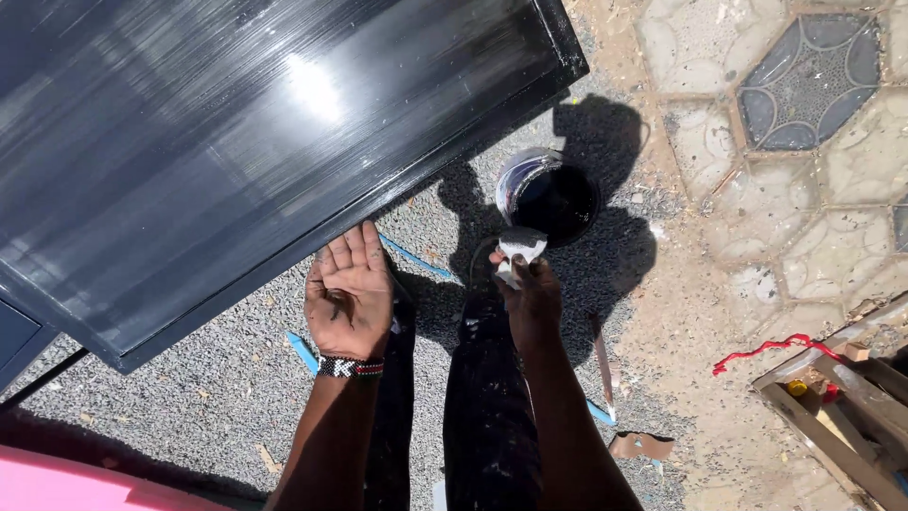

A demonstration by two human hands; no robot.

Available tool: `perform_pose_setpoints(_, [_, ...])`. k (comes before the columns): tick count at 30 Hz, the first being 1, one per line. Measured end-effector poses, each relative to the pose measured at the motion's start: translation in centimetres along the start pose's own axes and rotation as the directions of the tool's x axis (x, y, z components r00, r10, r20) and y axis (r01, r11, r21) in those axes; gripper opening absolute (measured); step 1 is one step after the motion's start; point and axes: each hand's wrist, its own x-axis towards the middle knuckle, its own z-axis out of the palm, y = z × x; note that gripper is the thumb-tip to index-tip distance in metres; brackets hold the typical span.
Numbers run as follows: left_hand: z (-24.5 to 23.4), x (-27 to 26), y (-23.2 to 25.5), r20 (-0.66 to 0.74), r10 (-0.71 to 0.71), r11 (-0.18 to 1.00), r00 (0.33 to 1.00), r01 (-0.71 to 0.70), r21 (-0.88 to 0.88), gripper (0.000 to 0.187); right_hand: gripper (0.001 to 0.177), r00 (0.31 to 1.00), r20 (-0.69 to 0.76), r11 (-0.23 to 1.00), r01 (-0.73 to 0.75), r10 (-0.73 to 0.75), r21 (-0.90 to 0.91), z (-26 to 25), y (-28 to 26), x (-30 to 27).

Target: The person applies black paint to a rectangular frame using a white cloth. They repeatedly dip the cloth into a paint can and wipe the frame's surface and edges. The person also handles a plastic lid and a bottle during the process.

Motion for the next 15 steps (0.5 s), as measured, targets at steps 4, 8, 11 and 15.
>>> perform_pose_setpoints(4, [0.5, -3.4, -3.4, -0.045, -0.145, 0.961, 0.988, 0.152, 0.229, 0.046, 0.038, 0.994, -0.077, 0.906, 0.034, -0.073, -0.422, -1.4, -4.3, 0.4])
perform_pose_setpoints(8, [-2.9, -5.7, -8.7, -0.263, -0.576, 0.643, 0.774, 0.627, 0.440, 0.061, 0.052, 0.981, -0.039, 0.507, 0.065, -0.192, -0.859, -5.3, -6.2, 5.9])
perform_pose_setpoints(11, [-6.2, -5.8, -11.1, -0.134, -0.600, 0.196, 0.789, 0.307, 0.931, 0.063, 0.062, 0.967, -0.023, 0.341, 0.068, -0.255, -0.938, -6.5, -5.5, 12.7])
perform_pose_setpoints(15, [-8.3, -4.1, -12.6, -0.033, -0.598, 0.001, 0.801, 0.043, 0.999, 0.062, 0.056, 0.928, 0.046, 0.169, 0.116, -0.371, -0.979, -7.2, -3.7, 21.8])
